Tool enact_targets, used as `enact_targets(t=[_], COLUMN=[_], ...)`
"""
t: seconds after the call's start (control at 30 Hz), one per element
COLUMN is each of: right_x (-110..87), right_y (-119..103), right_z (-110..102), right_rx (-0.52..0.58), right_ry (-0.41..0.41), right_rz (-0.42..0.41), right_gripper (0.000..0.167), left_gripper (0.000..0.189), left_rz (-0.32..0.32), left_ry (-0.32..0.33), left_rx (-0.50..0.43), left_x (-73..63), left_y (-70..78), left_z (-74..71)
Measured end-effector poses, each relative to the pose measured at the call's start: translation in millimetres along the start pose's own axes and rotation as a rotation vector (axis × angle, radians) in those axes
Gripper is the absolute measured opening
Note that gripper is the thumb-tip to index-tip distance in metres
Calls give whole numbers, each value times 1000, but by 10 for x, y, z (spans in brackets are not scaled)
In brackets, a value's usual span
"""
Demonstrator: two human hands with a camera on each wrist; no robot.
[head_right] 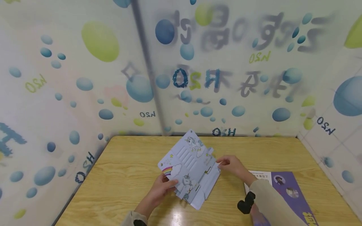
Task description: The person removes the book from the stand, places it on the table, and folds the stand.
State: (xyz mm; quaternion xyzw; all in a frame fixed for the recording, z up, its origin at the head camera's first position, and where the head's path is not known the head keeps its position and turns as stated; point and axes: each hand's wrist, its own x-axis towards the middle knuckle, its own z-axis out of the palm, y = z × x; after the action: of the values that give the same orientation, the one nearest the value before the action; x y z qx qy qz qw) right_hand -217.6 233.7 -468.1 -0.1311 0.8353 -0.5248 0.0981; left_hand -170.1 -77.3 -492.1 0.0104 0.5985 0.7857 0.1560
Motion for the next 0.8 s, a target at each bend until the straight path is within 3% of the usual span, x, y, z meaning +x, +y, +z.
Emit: enact_targets(t=[0.17,0.27,0.43,0.8], right_x=[-79,-118,-131,-115], right_y=[72,93,77,85], right_z=[145,230,393,588], right_rx=[19,38,70,129], right_ry=[0,-7,34,202], right_rz=[-128,-149,-37,78], right_gripper=[24,23,30,25], left_gripper=[51,51,53,61], left_rz=[10,22,35,35], left_ry=[-12,-25,-44,-28], left_rx=[-7,-21,-44,20], left_x=[-1,3,6,12], left_y=[0,-7,-14,5], left_z=[-3,-6,-8,-6])
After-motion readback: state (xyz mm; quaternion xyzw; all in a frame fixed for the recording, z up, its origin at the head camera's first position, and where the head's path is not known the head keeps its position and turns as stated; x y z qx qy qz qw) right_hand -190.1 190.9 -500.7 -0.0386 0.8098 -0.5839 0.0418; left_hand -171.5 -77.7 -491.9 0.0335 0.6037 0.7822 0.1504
